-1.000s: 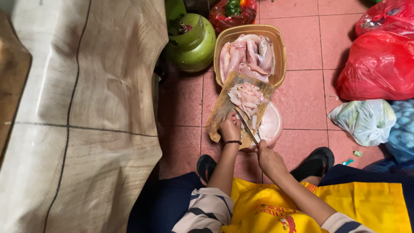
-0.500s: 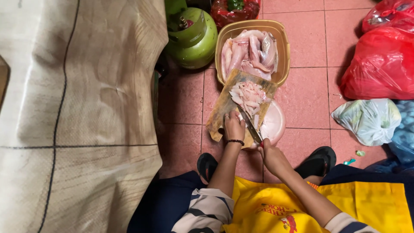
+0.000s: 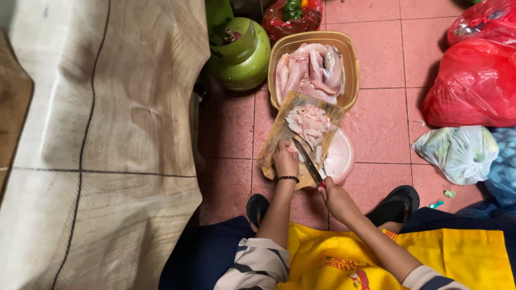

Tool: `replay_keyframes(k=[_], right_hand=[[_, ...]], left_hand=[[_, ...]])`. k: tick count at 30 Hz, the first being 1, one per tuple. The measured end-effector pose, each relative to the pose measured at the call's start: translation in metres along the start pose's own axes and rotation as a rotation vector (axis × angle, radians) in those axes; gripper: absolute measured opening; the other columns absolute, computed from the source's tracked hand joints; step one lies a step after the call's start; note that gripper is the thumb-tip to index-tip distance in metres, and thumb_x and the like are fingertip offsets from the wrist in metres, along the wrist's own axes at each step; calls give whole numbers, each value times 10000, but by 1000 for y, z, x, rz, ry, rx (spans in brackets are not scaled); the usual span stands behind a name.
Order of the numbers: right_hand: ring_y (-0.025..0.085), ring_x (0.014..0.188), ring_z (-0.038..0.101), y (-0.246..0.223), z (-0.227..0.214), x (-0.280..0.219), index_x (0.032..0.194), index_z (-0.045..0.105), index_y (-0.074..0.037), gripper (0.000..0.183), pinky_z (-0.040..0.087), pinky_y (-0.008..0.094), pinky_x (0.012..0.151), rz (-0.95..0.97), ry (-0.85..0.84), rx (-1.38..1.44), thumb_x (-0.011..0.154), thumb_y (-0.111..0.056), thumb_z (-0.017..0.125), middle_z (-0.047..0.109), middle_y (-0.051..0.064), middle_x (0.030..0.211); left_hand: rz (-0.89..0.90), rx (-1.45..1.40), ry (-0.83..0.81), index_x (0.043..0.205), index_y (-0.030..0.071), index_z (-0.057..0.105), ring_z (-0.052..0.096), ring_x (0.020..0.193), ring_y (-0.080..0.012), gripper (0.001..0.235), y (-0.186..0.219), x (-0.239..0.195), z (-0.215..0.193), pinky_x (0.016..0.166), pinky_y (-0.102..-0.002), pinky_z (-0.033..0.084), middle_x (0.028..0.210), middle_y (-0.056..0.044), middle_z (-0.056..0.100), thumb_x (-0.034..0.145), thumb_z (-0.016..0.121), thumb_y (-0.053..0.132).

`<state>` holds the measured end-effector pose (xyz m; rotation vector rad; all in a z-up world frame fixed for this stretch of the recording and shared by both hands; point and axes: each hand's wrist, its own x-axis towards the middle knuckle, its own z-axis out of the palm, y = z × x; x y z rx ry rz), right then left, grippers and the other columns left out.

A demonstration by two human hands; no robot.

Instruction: Slicing raw chicken breast into small pieces on a wooden cutting board using a knife.

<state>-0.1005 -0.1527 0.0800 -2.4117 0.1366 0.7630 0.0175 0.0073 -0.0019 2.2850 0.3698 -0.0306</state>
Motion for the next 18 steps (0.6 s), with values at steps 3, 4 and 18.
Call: replay_keyframes(k=[3, 4, 18], right_hand=[[554, 973, 692, 7, 9, 5, 1155, 448, -116, 325, 544, 612, 907, 31, -26, -15, 1042, -416, 394, 704, 347, 929], [554, 973, 692, 7, 7, 5, 1155, 448, -116, 325, 544, 612, 907, 27, -21, -17, 1042, -416, 394, 704, 347, 929], [525, 959, 710, -3, -4, -11, 1161, 425, -168, 283, 548, 591, 902, 80, -13, -63, 1043, -420, 372, 718, 312, 901]], left_hand=[[-18, -122, 103, 1090, 123, 613, 738, 781, -244, 419, 0, -8, 5, 712, -355, 609, 813, -40, 717, 731, 815, 47], [-13, -125, 107, 1090, 123, 613, 738, 781, -244, 419, 3, -7, 6, 712, -355, 609, 813, -40, 717, 731, 815, 47], [86, -189, 176, 1045, 186, 773, 688, 747, -149, 368, -8, -7, 13, 775, -277, 596, 760, 17, 740, 697, 808, 72]])
